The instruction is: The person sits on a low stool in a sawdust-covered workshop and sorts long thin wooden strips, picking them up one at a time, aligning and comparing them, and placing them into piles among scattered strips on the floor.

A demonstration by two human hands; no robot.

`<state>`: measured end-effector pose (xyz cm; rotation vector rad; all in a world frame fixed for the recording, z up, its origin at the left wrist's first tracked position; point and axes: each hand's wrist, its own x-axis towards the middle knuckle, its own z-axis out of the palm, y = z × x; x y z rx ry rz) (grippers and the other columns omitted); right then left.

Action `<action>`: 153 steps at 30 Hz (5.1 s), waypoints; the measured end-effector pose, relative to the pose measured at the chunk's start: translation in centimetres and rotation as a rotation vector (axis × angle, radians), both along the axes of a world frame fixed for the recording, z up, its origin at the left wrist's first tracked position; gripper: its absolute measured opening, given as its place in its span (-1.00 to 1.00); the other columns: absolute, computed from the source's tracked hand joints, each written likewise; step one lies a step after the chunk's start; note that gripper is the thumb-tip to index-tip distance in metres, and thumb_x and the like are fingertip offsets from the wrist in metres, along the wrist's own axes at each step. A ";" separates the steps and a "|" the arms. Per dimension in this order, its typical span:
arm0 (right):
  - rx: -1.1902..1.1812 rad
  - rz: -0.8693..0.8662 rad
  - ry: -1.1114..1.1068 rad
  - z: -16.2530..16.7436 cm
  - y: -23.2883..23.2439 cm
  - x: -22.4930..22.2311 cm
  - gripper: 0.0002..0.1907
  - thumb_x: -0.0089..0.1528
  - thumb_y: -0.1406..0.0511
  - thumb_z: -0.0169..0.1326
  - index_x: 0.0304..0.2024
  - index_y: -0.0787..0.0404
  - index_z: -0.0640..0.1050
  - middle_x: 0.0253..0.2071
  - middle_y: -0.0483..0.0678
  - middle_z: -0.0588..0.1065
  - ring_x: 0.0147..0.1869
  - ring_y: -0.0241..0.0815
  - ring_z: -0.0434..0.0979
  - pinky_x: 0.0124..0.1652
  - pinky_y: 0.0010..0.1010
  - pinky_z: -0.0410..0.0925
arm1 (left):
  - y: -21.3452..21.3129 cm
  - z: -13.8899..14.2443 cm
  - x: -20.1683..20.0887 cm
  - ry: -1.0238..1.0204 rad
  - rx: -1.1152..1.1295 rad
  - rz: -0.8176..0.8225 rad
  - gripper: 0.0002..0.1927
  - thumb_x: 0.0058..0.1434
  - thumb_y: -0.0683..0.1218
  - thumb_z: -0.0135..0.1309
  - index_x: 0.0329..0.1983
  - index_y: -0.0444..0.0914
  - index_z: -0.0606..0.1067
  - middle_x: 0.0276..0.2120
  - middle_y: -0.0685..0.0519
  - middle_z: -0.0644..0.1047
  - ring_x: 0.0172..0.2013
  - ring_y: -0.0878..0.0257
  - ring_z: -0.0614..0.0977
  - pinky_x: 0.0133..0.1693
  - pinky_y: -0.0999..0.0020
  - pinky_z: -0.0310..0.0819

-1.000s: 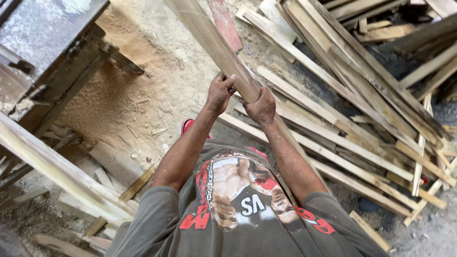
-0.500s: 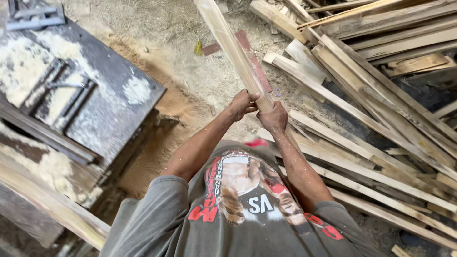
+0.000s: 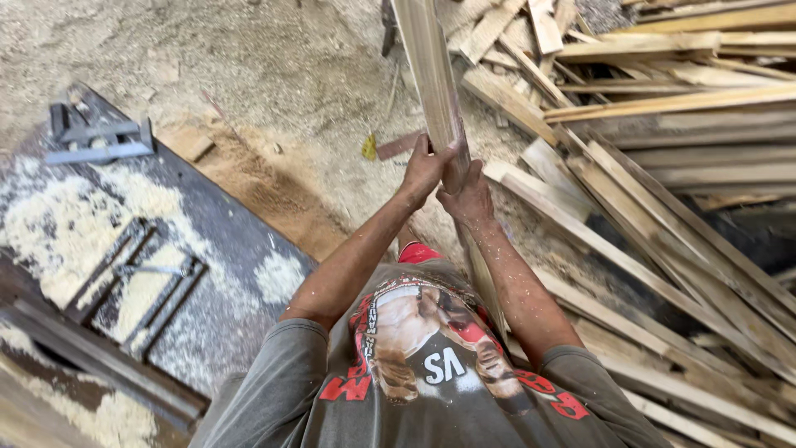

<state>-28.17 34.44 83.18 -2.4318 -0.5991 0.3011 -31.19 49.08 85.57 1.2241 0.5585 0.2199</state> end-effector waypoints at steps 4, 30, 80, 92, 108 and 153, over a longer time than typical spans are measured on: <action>-0.109 0.045 0.185 -4.2 7.9 8.2 -0.07 0.11 0.16 0.30 0.31 0.39 0.07 -0.01 0.37 0.52 0.06 0.33 0.60 0.02 0.02 0.48 | 9.6 -2.4 7.1 0.280 0.379 0.112 -0.17 0.31 0.09 0.29 0.42 -0.39 0.15 0.25 -0.34 0.32 0.20 -0.10 0.44 0.14 0.09 0.40; -0.280 0.070 0.175 -4.2 59.8 39.3 -0.45 -0.03 0.20 0.24 -0.07 0.17 0.31 -0.20 0.31 0.54 -0.05 0.41 0.55 -0.09 0.14 0.39 | 67.1 -12.8 41.9 0.494 -0.280 -0.142 -0.77 0.29 -0.08 0.02 -0.11 -0.30 0.56 -0.34 -0.03 0.60 -0.44 0.21 0.61 -0.46 0.32 0.52; -0.303 0.762 0.099 -6.6 125.6 74.4 -0.25 0.14 0.09 0.28 0.27 0.24 0.33 0.12 0.29 0.39 0.19 0.29 0.45 0.11 -0.03 0.38 | 119.9 -14.3 65.0 0.478 -0.482 0.324 -0.69 0.21 -0.03 0.27 -0.07 -0.25 0.50 -0.35 0.04 0.54 -0.50 0.31 0.53 -0.51 0.39 0.40; -0.161 1.507 -0.052 -5.9 142.8 52.2 -0.82 0.23 0.29 0.07 -0.31 0.26 0.63 -0.38 0.31 0.55 -0.24 0.32 0.59 -0.15 0.05 0.45 | 126.2 -12.1 38.1 0.480 -0.446 1.196 -0.79 0.21 -0.08 0.19 -0.48 -0.28 0.60 -0.62 0.07 0.54 -0.69 0.34 0.45 -0.66 0.37 0.27; -0.594 2.073 0.178 -7.9 152.4 4.2 -0.75 0.20 0.16 0.12 -0.22 0.17 0.63 -0.34 0.12 0.63 -0.23 0.10 0.70 -0.17 -0.19 0.52 | 119.7 -13.7 -6.0 -0.071 -0.810 2.152 -0.80 0.19 -0.21 0.20 -0.53 -0.26 0.48 -0.64 0.02 0.47 -0.70 0.29 0.41 -0.67 0.37 0.28; -1.570 2.714 0.187 -11.4 155.6 -97.3 -0.25 0.11 -0.15 0.23 0.17 0.12 0.43 -0.07 -0.07 0.43 -0.07 -0.18 0.45 -0.20 -0.21 0.45 | 133.0 -17.1 -67.4 -1.116 -0.743 3.524 -0.84 0.30 -0.10 0.09 -0.38 -0.25 0.49 -0.57 0.05 0.49 -0.62 0.28 0.48 -0.55 0.38 0.41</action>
